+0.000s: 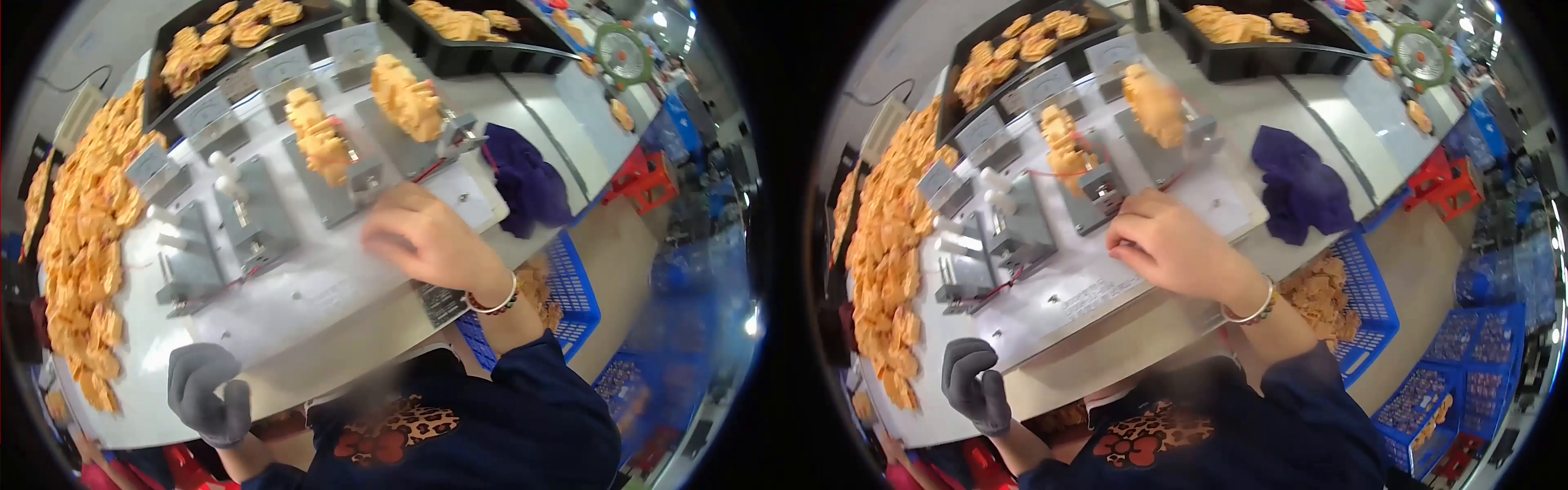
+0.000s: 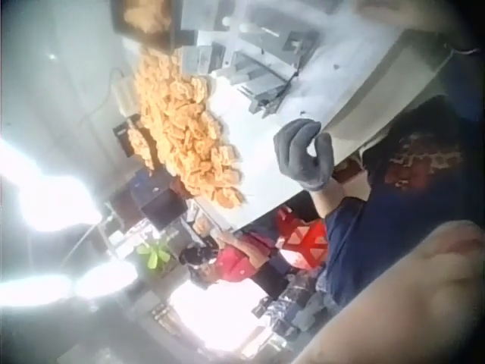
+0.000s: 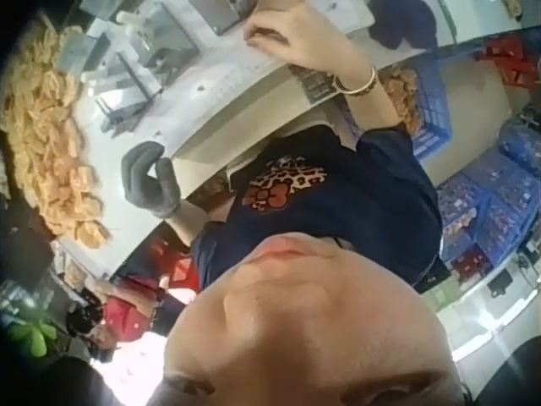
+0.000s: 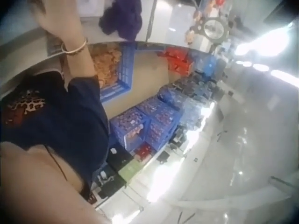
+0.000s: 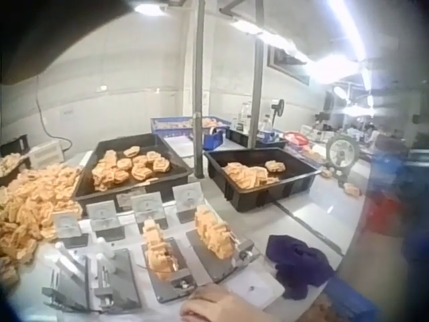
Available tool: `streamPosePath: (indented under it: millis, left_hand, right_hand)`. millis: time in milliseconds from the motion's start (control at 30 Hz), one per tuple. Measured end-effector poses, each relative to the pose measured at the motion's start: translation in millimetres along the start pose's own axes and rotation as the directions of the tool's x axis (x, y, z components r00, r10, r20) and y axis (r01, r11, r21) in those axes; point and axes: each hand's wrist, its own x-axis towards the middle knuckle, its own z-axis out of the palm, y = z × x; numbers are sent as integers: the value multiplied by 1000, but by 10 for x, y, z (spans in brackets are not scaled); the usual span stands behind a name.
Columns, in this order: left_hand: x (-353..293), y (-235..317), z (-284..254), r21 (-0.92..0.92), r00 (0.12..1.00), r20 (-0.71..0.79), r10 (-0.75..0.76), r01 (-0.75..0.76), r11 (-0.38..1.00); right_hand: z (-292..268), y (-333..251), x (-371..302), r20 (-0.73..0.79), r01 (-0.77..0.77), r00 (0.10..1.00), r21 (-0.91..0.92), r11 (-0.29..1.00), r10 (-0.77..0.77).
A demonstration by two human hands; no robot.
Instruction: The person threads a red string through yellow lion-head toy components using a manual assembly machine.
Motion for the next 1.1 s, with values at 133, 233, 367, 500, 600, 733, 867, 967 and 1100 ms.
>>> streamPosePath:
  millis: [133,233,367,500,600,733,867,967,1100]
  left_hand:
    - [-331,-230,52,67,984,-108,-145,152,986]
    - [-234,-122,234,-37,931,-274,-239,238,971]
    - [-103,3,354,164,930,-301,-210,268,950]
    - [-67,1,382,51,943,-303,-137,160,986]
    - [-66,38,379,18,937,-301,-178,192,981]
    - [-63,40,365,18,942,-288,-172,185,983]
    - [-116,-2,354,13,927,-306,-217,232,973]
    - [-97,-10,350,74,944,-284,-167,195,978]
    - [-65,26,391,53,938,-306,-165,190,980]
  right_hand:
    - [-1,-27,-37,-85,44,996,43,998,-40]
    - [214,141,-38,-155,146,979,101,984,-130]
    - [198,62,-85,-191,23,981,-7,1000,-23]
    - [119,60,-132,-144,-31,989,49,998,38]
    - [105,52,-136,-161,-3,987,8,1000,4]
    - [142,46,-147,-200,45,979,8,999,-43]
    - [233,74,-133,-253,107,958,-111,988,-132]
    - [262,92,-128,-240,184,941,-232,955,-240]
    - [240,120,-110,-197,286,917,-283,916,-347]
